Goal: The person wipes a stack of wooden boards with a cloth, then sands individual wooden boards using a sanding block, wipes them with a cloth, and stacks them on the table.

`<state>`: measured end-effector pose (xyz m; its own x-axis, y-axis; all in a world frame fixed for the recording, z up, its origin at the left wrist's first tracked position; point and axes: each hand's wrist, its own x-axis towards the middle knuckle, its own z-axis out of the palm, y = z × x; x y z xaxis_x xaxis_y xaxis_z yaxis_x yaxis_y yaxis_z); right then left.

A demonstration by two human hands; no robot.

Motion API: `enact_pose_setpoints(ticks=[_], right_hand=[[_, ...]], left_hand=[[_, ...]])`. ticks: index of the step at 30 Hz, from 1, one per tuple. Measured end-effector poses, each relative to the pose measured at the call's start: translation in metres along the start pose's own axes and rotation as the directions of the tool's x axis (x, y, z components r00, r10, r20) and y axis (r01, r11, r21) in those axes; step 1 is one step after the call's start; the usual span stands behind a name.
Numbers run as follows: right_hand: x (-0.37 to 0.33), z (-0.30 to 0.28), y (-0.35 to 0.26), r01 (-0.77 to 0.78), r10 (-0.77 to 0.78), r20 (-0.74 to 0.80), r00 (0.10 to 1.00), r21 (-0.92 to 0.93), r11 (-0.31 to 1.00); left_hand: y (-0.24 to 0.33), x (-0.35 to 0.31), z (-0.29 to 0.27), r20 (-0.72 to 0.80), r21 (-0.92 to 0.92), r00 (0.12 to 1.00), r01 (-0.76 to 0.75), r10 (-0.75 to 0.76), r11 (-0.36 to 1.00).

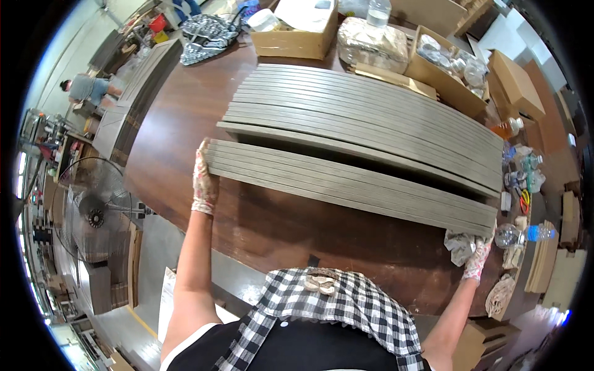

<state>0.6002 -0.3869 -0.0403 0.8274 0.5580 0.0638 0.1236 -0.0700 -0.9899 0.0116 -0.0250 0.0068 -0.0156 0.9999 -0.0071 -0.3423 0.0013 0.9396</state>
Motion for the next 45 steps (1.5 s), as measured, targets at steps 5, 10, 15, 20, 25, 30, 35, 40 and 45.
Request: enact_pose_setpoints(ticks=[5,10,15,20,25,30,35,40,45], right_hand=[[0.002,0.009,-0.018,-0.108,0.106,0.072,0.992,0.020,0.994],[0.027,-0.007,-0.022,-0.020,0.036,0.125,0.991,-0.123,0.992],[0.035,-0.005,-0.027,0.167,-0.081,0.215,0.973,-0.419,0.893],[0.041,0.003,-0.037,0.146,-0.023,0.248,0.968,-0.491,0.859],[0.027,0.007,-0.057,0.149,-0.016,0.300,0.954,-0.424,0.893],[0.037,0.009,-0.042,0.096,0.000,0.290,0.957,-0.317,0.944],[0.017,0.009,-0.046,0.197,-0.111,0.309,0.945,-0.263,0.944],[-0.041,0.003,-0.041,-0.135,0.086,0.284,0.955,0.158,0.978],[-0.090,-0.008,-0.029,0.021,-0.021,0.225,0.974,0.003,1.000]], left_hand=[[0.007,0.011,-0.015,0.080,-0.122,0.986,0.158,-0.149,0.980],[0.022,0.013,-0.001,0.162,-0.051,0.950,0.279,-0.268,0.959],[0.044,0.009,0.005,0.167,0.029,0.960,0.222,-0.223,0.975],[0.032,0.016,-0.002,0.129,0.065,0.950,0.277,-0.284,0.959],[0.031,0.028,-0.003,0.096,0.035,0.926,0.364,-0.366,0.931],[0.033,0.032,0.001,-0.011,0.154,0.930,0.364,-0.367,0.918],[0.026,0.020,-0.021,0.536,0.732,0.805,-0.593,0.252,0.336],[0.047,-0.016,-0.020,0.139,0.430,0.988,-0.006,-0.060,0.903],[0.038,-0.033,-0.060,0.092,0.253,0.987,0.102,-0.129,0.962]])
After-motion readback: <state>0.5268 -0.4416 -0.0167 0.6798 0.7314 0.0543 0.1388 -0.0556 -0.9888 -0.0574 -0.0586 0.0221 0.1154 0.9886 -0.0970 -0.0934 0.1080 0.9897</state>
